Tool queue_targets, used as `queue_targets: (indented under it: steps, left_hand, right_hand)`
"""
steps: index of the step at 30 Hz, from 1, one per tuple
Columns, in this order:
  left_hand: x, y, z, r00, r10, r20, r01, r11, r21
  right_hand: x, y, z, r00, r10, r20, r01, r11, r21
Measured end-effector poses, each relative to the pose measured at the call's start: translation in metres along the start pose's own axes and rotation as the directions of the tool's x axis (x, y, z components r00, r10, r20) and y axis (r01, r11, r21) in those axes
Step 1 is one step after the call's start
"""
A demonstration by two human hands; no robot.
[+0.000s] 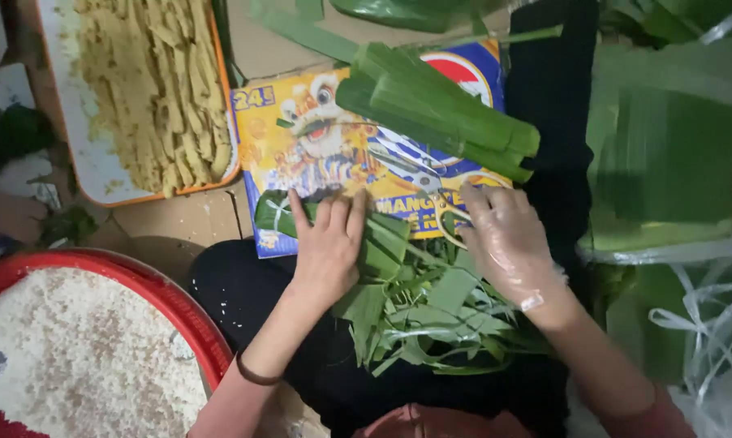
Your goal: Assembling traditional rice cakes by layering rice and filling inside banana leaves, then folding and tying them.
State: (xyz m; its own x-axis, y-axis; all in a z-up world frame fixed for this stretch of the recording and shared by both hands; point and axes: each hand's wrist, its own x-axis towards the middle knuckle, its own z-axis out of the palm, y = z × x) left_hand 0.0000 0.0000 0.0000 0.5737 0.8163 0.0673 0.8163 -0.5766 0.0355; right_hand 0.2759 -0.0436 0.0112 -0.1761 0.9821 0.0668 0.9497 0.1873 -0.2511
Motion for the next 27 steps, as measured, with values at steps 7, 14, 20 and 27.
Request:
queue_targets:
  steps: [7, 14, 20, 27]
  left_hand:
    - [-0.028, -0.019, -0.055, 0.993, -0.044, -0.107, -0.033, 0.776, -0.63]
    - [-0.045, -0.009, 0.038, 0.918, -0.355, -0.177, -0.124, 0.168, -0.978]
    - [-0.037, 0.011, -0.04, 0.972, -0.217, 0.087, 0.052, -0.161, -0.986]
    - [-0.052, 0.03, -0.025, 0.96, -0.139, 0.243, 0.195, -0.292, -0.936]
  right_hand:
    - [-0.01, 0.0, 0.001, 0.962, 0.174, 0.211, -0.199, 0.974, 0.106]
    - [-0.007, -0.024, -0.044, 0.802, 0.389, 0.454, -0.588, 0.376, 0.716]
    - [-0.043, 0.005, -0.065, 0.869, -0.099, 0.484, -0.444, 0.275, 0.853]
    - [-0.02, -0.004, -0.076, 0.697, -0.193, 0.691, -0.118, 0.919, 0.375]
